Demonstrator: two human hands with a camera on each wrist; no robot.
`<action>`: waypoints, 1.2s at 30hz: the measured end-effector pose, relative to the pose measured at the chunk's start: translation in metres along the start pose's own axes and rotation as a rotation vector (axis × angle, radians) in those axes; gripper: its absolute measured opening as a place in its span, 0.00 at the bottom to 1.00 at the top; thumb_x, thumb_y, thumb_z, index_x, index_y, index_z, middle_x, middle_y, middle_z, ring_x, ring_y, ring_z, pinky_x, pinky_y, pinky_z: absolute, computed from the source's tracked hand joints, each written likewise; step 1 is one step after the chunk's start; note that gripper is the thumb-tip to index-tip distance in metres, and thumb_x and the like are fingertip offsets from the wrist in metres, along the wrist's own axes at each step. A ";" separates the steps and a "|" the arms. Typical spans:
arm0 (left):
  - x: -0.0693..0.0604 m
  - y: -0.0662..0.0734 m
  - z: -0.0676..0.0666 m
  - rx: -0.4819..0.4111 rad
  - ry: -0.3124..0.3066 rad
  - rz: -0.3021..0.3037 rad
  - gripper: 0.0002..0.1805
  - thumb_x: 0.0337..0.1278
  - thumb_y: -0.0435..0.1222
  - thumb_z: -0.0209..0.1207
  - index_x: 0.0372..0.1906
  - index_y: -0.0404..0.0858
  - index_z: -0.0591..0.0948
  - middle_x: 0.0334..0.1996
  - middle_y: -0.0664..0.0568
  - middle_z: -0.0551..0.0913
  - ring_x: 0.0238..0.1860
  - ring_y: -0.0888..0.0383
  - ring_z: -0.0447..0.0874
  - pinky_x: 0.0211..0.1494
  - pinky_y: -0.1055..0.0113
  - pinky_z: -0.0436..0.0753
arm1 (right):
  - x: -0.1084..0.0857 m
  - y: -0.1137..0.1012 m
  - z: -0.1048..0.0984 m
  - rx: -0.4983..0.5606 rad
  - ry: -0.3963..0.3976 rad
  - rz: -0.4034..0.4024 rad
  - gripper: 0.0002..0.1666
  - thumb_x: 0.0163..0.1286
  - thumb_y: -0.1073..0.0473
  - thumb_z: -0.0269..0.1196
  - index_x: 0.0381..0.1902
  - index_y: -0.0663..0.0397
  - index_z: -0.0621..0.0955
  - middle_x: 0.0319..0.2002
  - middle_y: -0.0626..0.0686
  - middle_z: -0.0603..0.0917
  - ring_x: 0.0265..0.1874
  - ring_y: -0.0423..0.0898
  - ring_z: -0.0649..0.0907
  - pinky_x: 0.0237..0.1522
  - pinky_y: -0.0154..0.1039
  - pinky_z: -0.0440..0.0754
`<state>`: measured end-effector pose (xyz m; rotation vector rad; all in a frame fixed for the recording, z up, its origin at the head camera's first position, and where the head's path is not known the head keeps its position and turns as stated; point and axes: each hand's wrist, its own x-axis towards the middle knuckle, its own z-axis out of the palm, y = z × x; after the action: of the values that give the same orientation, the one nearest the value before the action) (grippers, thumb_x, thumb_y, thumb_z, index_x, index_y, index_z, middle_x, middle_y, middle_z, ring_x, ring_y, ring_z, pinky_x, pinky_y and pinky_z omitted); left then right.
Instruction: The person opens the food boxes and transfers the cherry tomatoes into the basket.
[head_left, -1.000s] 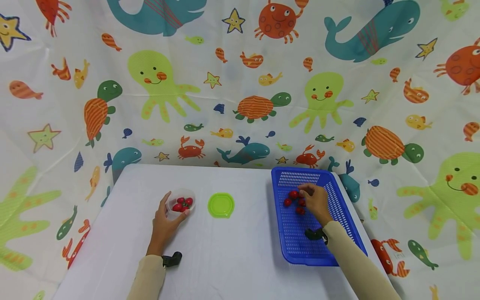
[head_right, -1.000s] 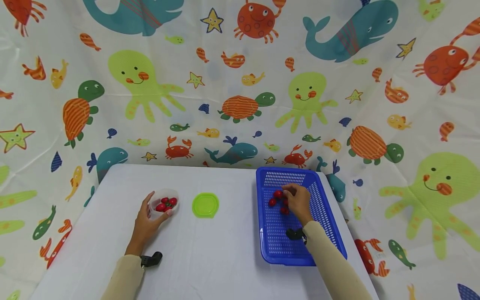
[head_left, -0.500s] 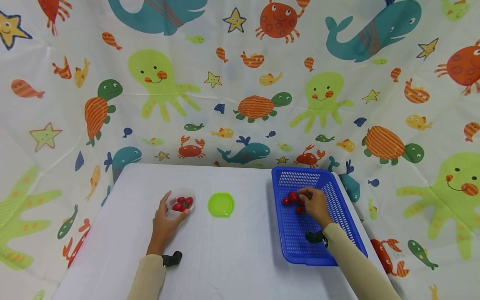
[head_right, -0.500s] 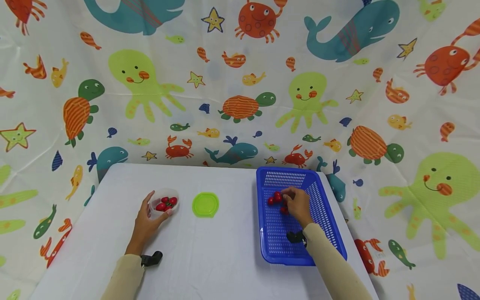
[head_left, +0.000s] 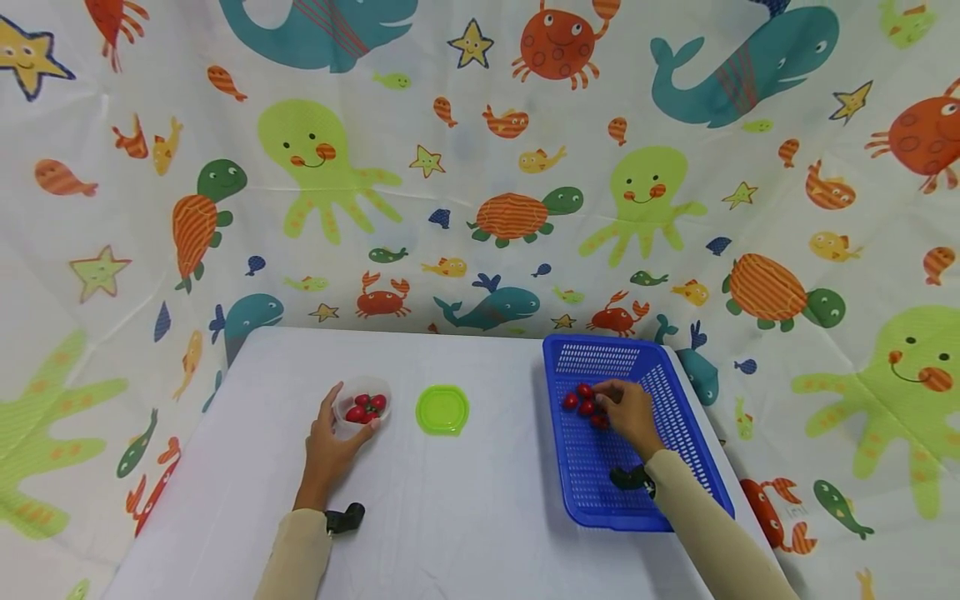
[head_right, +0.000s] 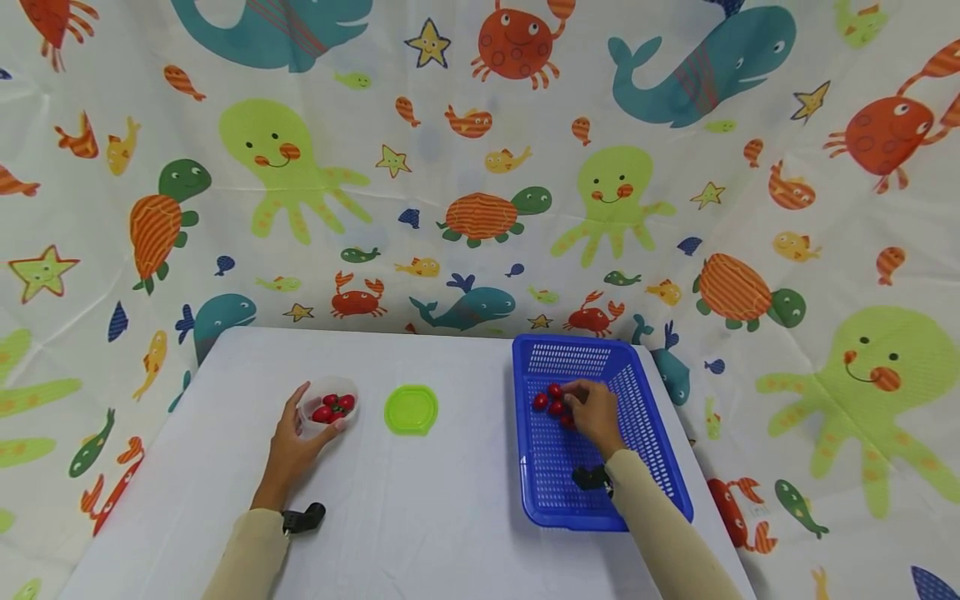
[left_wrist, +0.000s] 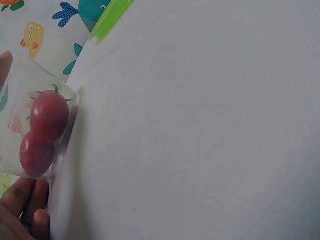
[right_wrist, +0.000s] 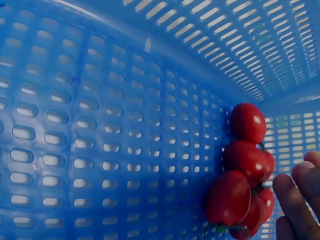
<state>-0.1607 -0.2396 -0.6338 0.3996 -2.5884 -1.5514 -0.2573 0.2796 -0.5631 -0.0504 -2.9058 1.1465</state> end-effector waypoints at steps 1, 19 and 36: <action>0.000 0.000 0.000 -0.001 0.000 -0.001 0.58 0.62 0.58 0.71 0.87 0.60 0.48 0.84 0.39 0.58 0.82 0.30 0.57 0.76 0.24 0.64 | -0.001 -0.001 0.000 0.004 0.003 -0.001 0.11 0.80 0.64 0.62 0.53 0.57 0.88 0.51 0.61 0.91 0.49 0.55 0.89 0.55 0.54 0.90; -0.002 0.002 -0.001 -0.006 -0.005 -0.005 0.57 0.62 0.59 0.71 0.87 0.59 0.48 0.85 0.39 0.57 0.82 0.30 0.57 0.75 0.23 0.64 | -0.010 -0.069 0.015 0.157 0.143 -0.087 0.15 0.74 0.51 0.71 0.53 0.51 0.90 0.48 0.53 0.92 0.47 0.50 0.90 0.56 0.53 0.89; -0.004 0.004 -0.001 0.001 -0.002 -0.013 0.58 0.62 0.59 0.70 0.87 0.60 0.47 0.85 0.41 0.57 0.82 0.31 0.56 0.75 0.22 0.63 | -0.009 -0.115 0.039 0.269 0.109 -0.168 0.13 0.70 0.52 0.74 0.51 0.47 0.90 0.49 0.50 0.92 0.49 0.49 0.89 0.57 0.51 0.90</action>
<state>-0.1577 -0.2377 -0.6291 0.4165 -2.5935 -1.5557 -0.2520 0.1692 -0.5133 0.1272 -2.5799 1.4401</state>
